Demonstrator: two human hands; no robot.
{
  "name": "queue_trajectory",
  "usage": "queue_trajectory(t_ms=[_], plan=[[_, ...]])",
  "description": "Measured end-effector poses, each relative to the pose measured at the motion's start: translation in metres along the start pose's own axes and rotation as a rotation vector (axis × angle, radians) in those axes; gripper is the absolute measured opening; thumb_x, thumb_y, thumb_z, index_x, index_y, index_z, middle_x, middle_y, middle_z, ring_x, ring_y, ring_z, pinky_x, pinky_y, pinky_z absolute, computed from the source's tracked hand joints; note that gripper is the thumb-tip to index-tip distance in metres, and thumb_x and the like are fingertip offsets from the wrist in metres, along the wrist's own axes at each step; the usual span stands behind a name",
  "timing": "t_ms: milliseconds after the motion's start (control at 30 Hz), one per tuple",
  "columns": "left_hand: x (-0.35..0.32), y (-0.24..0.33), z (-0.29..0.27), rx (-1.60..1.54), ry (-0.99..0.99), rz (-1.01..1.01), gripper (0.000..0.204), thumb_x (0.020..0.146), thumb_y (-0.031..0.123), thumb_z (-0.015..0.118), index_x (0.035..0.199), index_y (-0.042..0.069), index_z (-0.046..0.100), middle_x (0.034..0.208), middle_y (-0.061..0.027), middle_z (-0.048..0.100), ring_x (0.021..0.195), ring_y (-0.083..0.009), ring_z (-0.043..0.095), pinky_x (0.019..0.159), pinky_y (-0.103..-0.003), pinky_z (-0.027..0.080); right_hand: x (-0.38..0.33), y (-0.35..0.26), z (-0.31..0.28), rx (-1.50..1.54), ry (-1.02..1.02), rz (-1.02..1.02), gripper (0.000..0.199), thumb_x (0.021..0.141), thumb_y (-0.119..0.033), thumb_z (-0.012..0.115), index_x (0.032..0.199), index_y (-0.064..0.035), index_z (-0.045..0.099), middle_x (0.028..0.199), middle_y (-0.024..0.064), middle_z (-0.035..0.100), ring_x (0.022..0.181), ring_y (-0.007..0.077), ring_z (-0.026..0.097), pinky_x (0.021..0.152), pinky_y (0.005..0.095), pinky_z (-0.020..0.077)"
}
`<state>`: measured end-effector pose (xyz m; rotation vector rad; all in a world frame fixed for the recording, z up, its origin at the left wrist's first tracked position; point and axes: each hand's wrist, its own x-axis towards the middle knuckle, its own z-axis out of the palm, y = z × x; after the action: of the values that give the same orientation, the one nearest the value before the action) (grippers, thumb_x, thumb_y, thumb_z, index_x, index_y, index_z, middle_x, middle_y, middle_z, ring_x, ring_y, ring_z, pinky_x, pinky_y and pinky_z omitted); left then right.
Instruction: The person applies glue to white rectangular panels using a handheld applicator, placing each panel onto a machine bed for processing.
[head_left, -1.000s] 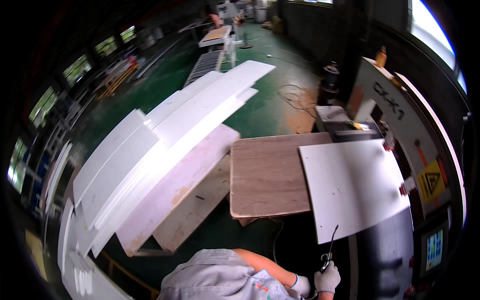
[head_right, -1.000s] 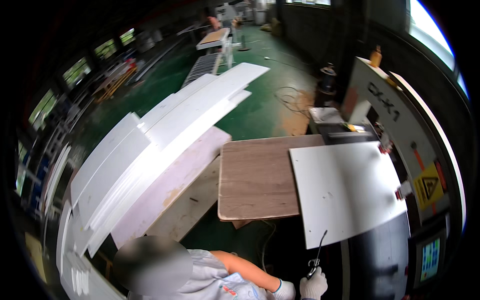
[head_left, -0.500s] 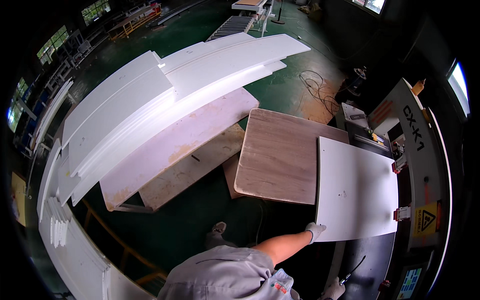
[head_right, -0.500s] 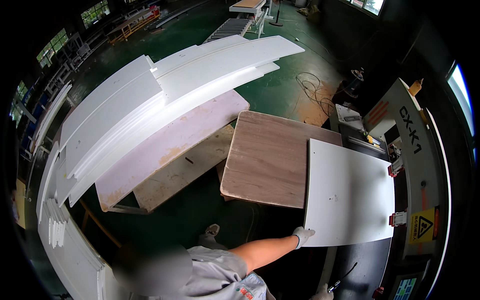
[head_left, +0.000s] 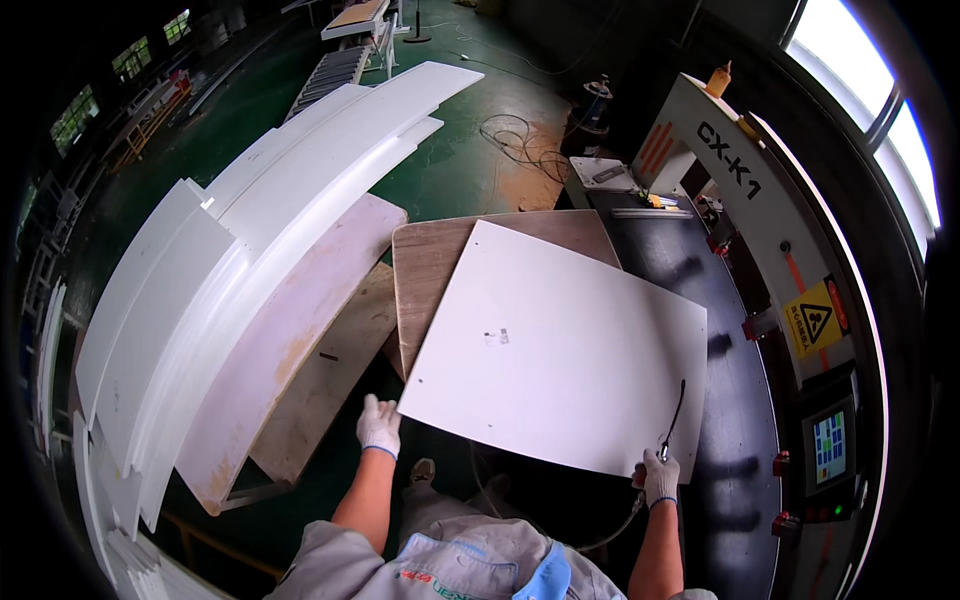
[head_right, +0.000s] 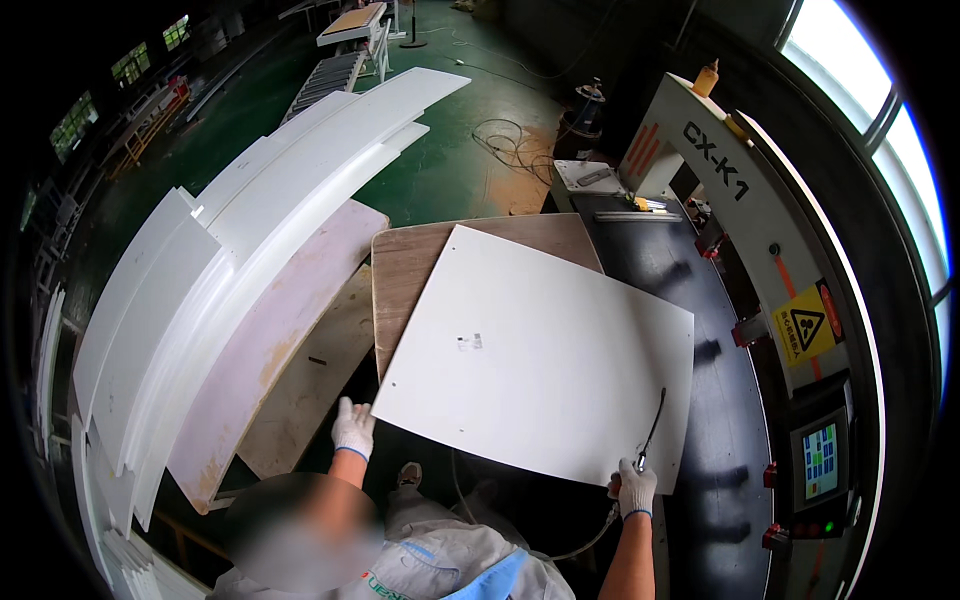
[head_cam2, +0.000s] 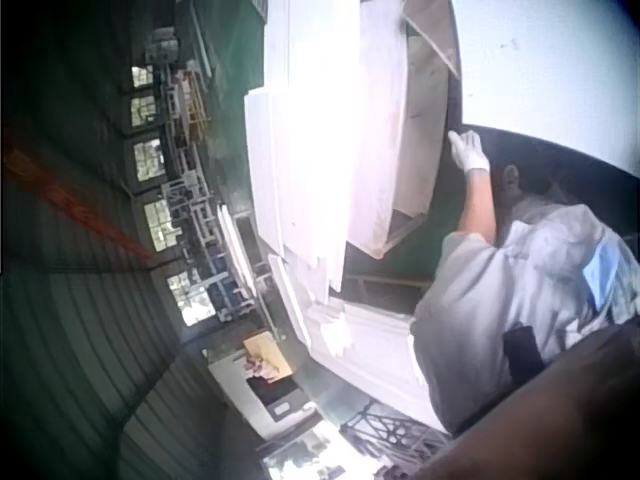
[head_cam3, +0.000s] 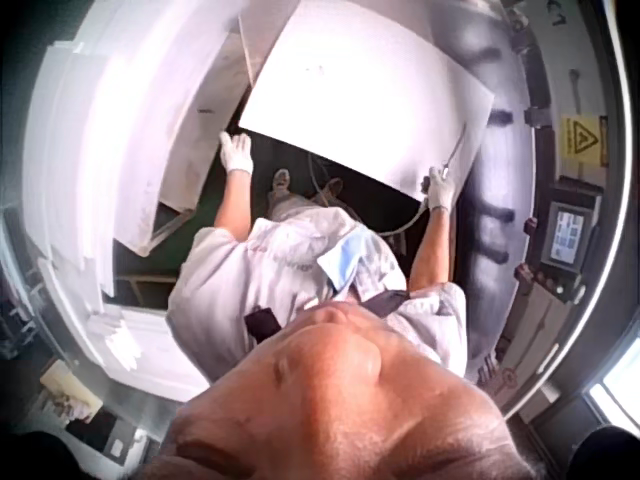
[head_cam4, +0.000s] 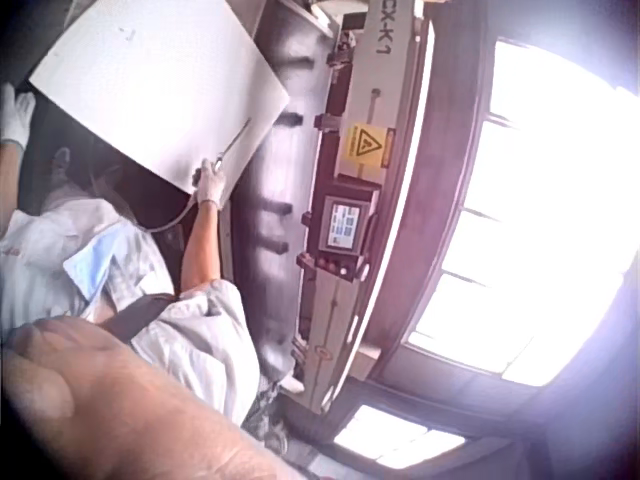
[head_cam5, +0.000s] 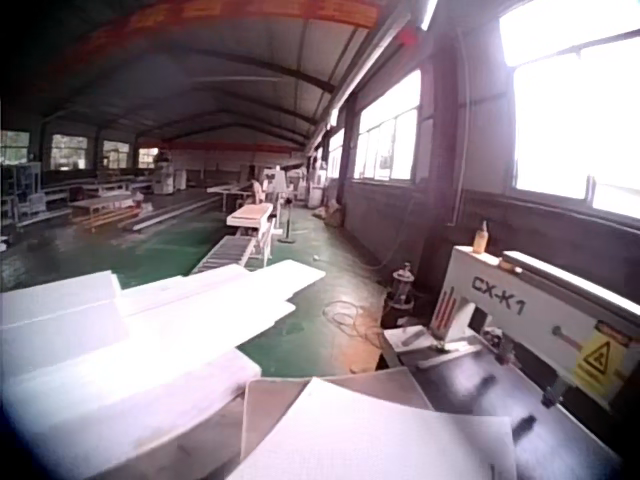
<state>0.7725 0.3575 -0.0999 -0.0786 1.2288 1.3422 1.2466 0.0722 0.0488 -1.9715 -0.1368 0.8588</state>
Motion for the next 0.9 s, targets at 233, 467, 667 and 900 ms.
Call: queue_trajectory(t_ms=[233,467,667,900], plan=[[-0.101,-0.091,-0.082,0.395,-0.441,-0.501,0.054,0.106,0.038,0.056,0.146,0.002,0.048,0.137,-0.0155,0.059,0.129,-0.0353,0.056,0.111,-0.051,0.045,0.065,-0.067,0.061,-0.624,0.023,-0.152,0.040,0.093,-0.037,0.068,0.080,0.0001,0.066,0.065,0.0109,0.067,0.055,0.0236,0.066,0.057,0.0386,0.0534],[-0.131,-0.058,-0.087,0.950,-0.417,-0.375,0.051,0.108,0.032,0.052,0.134,-0.012,0.051,0.124,-0.0192,0.065,0.115,-0.0337,0.067,0.100,-0.047,0.057,0.144,-0.026,0.027,-0.843,0.017,-0.318,0.036,0.075,-0.042,0.071,0.082,-0.0081,0.082,0.149,0.0180,0.054,0.126,0.0378,0.059,0.110,0.0391,0.0450],[-0.065,-0.036,-0.087,1.199,-0.373,-0.049,0.065,0.103,0.047,0.053,0.117,-0.016,0.063,0.114,-0.0279,0.070,0.105,-0.0326,0.066,0.094,-0.043,0.051,0.103,0.009,0.011,-0.799,-0.049,-0.022,0.032,0.074,-0.034,0.071,0.065,-0.0040,0.076,0.103,0.0175,0.075,0.092,0.0358,0.072,0.088,0.0395,0.0564],[-0.026,-0.018,-0.005,1.184,-0.661,-0.119,0.053,0.099,0.035,0.065,0.121,-0.013,0.056,0.114,-0.0209,0.068,0.102,-0.0276,0.068,0.089,-0.041,0.055,-0.049,0.099,-0.038,-0.081,0.027,0.165,0.029,0.087,-0.020,0.067,0.069,0.0030,0.070,0.065,0.0153,0.070,0.055,0.0279,0.067,0.054,0.0380,0.0540]])
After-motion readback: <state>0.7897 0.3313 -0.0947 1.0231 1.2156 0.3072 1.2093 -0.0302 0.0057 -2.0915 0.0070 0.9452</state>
